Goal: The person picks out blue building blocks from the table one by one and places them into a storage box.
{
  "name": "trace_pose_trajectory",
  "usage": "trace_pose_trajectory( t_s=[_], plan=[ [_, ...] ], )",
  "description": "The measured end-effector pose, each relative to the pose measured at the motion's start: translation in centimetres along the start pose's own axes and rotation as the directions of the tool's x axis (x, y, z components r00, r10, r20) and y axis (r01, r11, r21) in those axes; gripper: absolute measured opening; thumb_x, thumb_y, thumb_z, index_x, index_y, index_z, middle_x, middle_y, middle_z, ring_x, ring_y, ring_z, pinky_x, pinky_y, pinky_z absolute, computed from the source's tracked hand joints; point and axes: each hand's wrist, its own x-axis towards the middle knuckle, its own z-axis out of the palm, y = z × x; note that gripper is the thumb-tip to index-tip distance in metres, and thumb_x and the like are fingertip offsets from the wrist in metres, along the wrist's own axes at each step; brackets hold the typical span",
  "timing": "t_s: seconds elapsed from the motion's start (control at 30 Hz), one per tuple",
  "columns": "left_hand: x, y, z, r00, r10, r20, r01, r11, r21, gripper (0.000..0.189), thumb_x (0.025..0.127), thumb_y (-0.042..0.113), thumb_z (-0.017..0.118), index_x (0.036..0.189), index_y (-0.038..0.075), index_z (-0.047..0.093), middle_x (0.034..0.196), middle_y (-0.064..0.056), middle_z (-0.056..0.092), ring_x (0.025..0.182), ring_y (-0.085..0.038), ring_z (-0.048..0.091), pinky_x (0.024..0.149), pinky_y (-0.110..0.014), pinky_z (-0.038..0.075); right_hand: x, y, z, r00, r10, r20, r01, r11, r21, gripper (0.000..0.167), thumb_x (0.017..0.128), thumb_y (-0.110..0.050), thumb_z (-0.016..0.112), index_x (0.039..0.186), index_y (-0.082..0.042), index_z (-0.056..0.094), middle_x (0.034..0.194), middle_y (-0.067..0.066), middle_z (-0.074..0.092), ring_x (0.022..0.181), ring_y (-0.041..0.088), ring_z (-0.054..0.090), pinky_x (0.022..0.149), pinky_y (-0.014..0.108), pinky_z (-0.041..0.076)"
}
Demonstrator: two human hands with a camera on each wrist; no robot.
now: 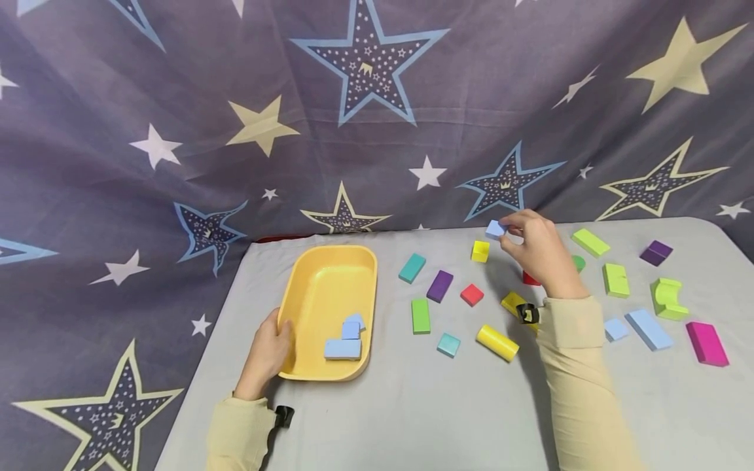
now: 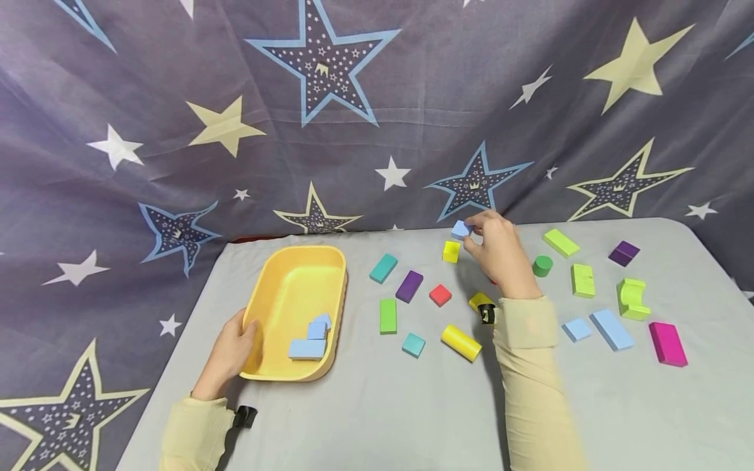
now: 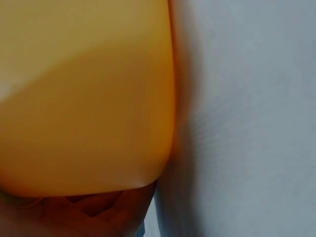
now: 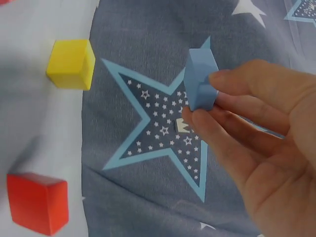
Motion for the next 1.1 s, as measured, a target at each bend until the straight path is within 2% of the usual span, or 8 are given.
trace_pose_trajectory(
  t_s=[0.33, 0.5, 0.9, 1.1],
  plan=[
    [-0.5, -0.1, -0.4, 1.0, -0.022, 0.01, 0.021, 1.0, 0.014, 0.038, 0.106, 0.012, 0.037, 0.137, -0.007, 0.047, 0.119, -0.028, 0.06, 0.102, -0.036, 0.058, 0.09, -0.049, 0.045, -0.3, -0.5, 1.0, 0.999, -0.042, -0.013, 0.042, 0.998, 0.035, 0.028, 0.089, 0.002, 0.062, 0.116, 0.012, 0.066, 0.118, 0.027, 0.062, 0.105, 0.044, 0.066, 0.091, 0.052, 0.052],
    [-0.4, -0.1, -0.6, 1.0, -0.016, 0.004, 0.016, 1.0, 0.013, 0.038, 0.105, 0.011, 0.037, 0.137, -0.007, 0.047, 0.12, -0.029, 0.06, 0.103, -0.036, 0.058, 0.089, -0.049, 0.046, -0.2, -0.9, 1.3, 0.999, -0.036, -0.001, 0.036, 0.998, 0.046, 0.029, 0.09, 0.002, 0.061, 0.117, 0.011, 0.066, 0.12, 0.026, 0.061, 0.107, 0.043, 0.065, 0.092, 0.052, 0.052],
    [-0.5, -0.3, -0.6, 1.0, -0.021, 0.004, 0.021, 1.0, 0.019, 0.039, 0.105, 0.011, 0.037, 0.138, -0.008, 0.046, 0.122, -0.029, 0.059, 0.105, -0.037, 0.057, 0.091, -0.05, 0.044, -0.1, -1.5, 1.8, 0.998, -0.069, 0.004, 0.069, 0.998, 0.008, 0.029, 0.089, 0.003, 0.061, 0.116, 0.012, 0.065, 0.119, 0.026, 0.061, 0.107, 0.042, 0.064, 0.093, 0.051, 0.051],
    [0.0, 0.0, -0.1, 1.0, -0.012, 0.004, 0.012, 1.0, 0.005, 0.04, 0.105, 0.011, 0.037, 0.14, -0.007, 0.045, 0.122, -0.029, 0.059, 0.104, -0.037, 0.059, 0.09, -0.049, 0.046, 0.0, -2.0, 2.0, 0.997, -0.08, 0.01, 0.08, 0.997, 0.001, 0.029, 0.089, 0.001, 0.064, 0.116, 0.012, 0.066, 0.118, 0.025, 0.062, 0.106, 0.041, 0.065, 0.093, 0.051, 0.051]
  ],
)
